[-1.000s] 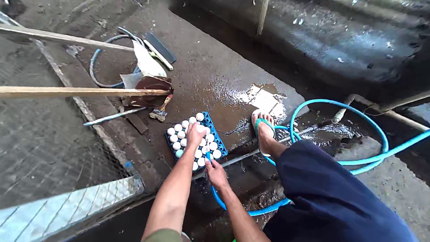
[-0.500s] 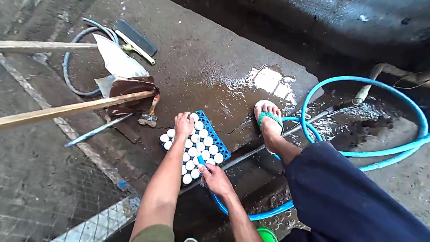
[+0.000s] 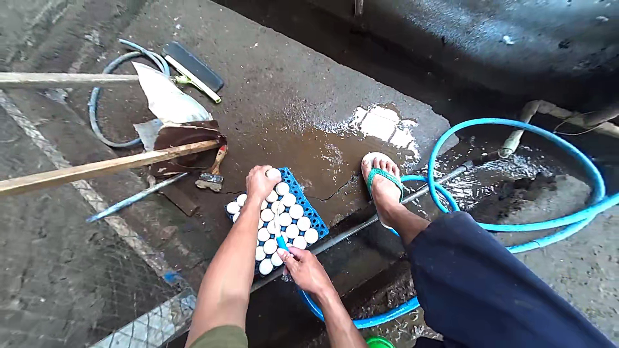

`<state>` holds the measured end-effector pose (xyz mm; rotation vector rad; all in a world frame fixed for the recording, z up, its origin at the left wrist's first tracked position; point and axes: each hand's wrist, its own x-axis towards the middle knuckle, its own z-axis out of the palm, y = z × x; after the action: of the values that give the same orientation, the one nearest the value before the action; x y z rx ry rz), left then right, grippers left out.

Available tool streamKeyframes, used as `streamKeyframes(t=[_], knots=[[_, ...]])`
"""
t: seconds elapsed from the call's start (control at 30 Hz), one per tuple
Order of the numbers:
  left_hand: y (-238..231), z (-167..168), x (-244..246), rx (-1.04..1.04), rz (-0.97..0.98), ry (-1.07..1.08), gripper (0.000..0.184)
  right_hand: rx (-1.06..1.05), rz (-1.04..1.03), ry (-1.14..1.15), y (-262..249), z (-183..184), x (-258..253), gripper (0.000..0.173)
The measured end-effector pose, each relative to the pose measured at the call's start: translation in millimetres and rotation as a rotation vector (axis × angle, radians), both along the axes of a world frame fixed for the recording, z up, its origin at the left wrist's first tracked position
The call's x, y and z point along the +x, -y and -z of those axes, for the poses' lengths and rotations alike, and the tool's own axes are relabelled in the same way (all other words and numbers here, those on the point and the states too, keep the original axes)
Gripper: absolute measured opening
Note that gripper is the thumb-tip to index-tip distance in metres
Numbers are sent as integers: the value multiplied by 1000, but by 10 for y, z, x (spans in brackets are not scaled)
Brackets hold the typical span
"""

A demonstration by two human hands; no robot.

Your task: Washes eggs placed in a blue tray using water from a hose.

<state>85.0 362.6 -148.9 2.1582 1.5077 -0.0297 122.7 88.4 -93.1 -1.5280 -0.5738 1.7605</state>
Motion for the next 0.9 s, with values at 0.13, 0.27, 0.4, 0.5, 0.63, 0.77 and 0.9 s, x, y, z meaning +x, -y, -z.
streamKeyframes(t=[0.13,0.27,0.4,0.5,0.63,0.77,0.9], knots=[[654,-335,-230,-382,-448,777,32,11,-33,0,25,-27,16,44],[1402,-516,-654,-675,-682,1088,31,73,-123,-12,88,-43,-41,42],[2069,-631,-1019,-739,-679,1098,40,81,-332,-2,227,-46,-119,42],[2479,-811,-1088,-631,-718,1000,46,62,-522,83,381,-71,-233,44],[2913,-893,-1162,-435,-776,976,48,-69,-532,279,579,-193,-165,40],[3268,-1105,-1111,-392,-807,995,48,147,135,392,714,-604,-242,29],[3579,-1669,-939,-437,-748,1230,55,451,101,515,762,-963,-551,35]])
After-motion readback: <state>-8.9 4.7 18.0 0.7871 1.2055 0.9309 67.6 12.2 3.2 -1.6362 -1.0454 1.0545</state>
